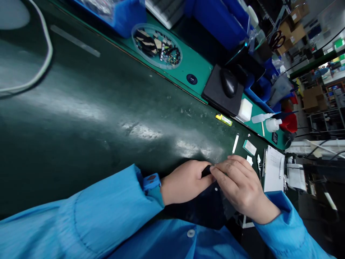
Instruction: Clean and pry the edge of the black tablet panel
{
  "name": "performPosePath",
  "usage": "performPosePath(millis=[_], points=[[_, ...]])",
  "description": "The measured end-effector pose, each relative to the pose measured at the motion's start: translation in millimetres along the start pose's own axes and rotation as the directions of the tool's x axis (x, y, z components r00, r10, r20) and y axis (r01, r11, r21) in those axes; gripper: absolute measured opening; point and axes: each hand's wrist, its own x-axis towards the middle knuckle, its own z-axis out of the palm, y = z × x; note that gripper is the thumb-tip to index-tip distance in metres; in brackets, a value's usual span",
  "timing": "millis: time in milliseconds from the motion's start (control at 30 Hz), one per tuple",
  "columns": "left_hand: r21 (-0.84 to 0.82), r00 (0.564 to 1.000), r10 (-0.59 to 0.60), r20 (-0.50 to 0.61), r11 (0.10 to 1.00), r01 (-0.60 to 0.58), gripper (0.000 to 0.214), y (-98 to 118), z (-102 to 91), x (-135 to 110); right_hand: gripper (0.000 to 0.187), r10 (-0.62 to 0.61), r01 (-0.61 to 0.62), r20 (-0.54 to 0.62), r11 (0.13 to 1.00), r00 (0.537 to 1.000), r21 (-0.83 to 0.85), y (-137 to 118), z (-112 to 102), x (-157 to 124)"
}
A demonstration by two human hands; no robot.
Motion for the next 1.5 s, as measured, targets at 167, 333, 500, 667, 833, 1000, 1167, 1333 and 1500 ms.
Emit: performPosePath(millis=[167,333,500,667,833,1000,1167,1333,1500], points=[[-0.014,1.0,-0.009,0.015,1.0,0.009,0.032,-0.8,0.0,0.2,0.023,0.003,-0.003,0.007,1.0,1.0,-0.011,0.6,-0.1,-1.1],[0.004,1.0,-0.007,0.012,1.0,0.007,0.029,-2.1,-0.3,0.0,0.023,0.003,-0.003,-0.008,1.0,1.0,-0.01,-0.5,-0.8,1.2],[0.0,1.0,-0.006,0.011,1.0,0.006,0.03,-2.4,0.3,-0.1,0.024,-0.001,0.001,-0.003,1.0,1.0,-0.017,-0.8,-0.7,0.4],[0.01,1.0,-0.017,0.014,1.0,0.017,0.029,-1.1,-0.3,0.5,0.023,0.005,-0.005,-0.008,1.0,1.0,0.01,-0.1,0.2,0.6],[0.01,1.0,-0.021,0.015,1.0,0.021,0.031,-0.9,-0.7,-1.5,0.024,0.004,-0.004,0.001,1.0,1.0,0.0,-0.1,1.6,-1.2],[0.01,1.0,-0.014,0.024,1.0,0.014,0.03,-0.1,-0.5,-1.7,0.024,0.008,-0.008,-0.006,1.0,1.0,0.001,-0.4,0.2,-1.1],[0.026,1.0,-0.005,0.002,1.0,0.005,0.028,-0.8,-1.3,-1.4,0.024,0.01,-0.01,0.007,1.0,1.0,0.013,-0.2,-0.7,1.8],[0.01,1.0,-0.008,0.02,1.0,0.008,0.029,-1.0,-1.3,-0.8,0.022,0.013,-0.013,-0.007,1.0,1.0,0.004,0.0,0.0,0.3],[0.036,1.0,-0.02,0.003,0.999,0.02,0.03,-1.0,-0.8,-1.3,0.023,0.019,-0.018,-0.019,0.999,1.0,0.031,-0.6,2.5,-1.0]])
